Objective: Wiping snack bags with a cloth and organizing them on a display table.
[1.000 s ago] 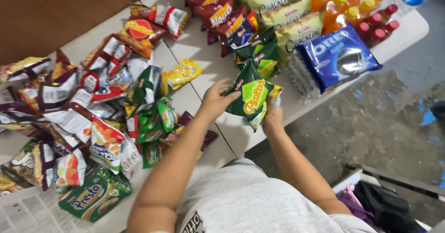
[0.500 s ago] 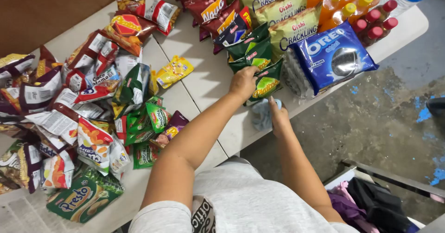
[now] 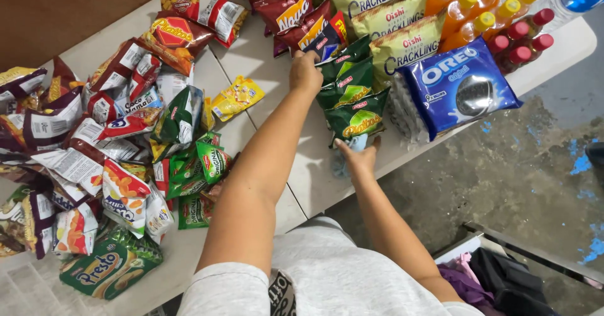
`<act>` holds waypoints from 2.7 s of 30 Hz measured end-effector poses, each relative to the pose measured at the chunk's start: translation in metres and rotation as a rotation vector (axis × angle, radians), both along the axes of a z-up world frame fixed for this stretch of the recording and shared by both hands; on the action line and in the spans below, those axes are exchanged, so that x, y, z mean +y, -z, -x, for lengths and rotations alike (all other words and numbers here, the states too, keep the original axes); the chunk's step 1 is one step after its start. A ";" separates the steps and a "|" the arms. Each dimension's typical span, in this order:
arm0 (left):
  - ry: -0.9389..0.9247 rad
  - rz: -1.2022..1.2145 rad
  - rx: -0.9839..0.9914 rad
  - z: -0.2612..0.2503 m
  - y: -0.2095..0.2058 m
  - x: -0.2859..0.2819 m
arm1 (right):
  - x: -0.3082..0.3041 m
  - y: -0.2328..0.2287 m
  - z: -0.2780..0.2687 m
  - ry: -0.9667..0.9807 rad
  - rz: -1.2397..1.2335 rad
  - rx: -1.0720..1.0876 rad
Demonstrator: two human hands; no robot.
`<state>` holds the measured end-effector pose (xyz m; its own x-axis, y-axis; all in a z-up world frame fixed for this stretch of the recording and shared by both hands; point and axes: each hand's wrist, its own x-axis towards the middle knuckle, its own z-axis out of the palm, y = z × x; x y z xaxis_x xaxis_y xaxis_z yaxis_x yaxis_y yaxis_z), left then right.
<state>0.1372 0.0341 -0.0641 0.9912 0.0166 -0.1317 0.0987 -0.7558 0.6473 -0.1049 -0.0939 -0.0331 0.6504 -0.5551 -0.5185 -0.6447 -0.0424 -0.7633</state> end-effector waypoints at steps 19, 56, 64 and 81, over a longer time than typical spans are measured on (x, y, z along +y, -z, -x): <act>0.089 0.235 -0.577 0.170 -0.066 0.017 | -0.071 0.071 0.002 -0.130 0.225 0.000; -0.877 -0.525 -0.299 0.389 -0.063 0.481 | 0.381 -0.115 -0.020 -1.324 0.197 -0.970; -0.871 -0.294 -0.673 0.296 -0.060 0.471 | 0.458 -0.124 -0.046 -1.364 0.332 -0.950; -0.837 -0.201 -0.253 0.319 -0.115 0.515 | 0.446 -0.113 -0.002 -1.592 0.654 -0.629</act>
<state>-0.1822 0.5489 0.0508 0.6429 0.7464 0.1721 0.5411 -0.6016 0.5876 -0.1025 0.3522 0.0798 0.6906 0.7233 0.0026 0.6432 -0.6125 -0.4595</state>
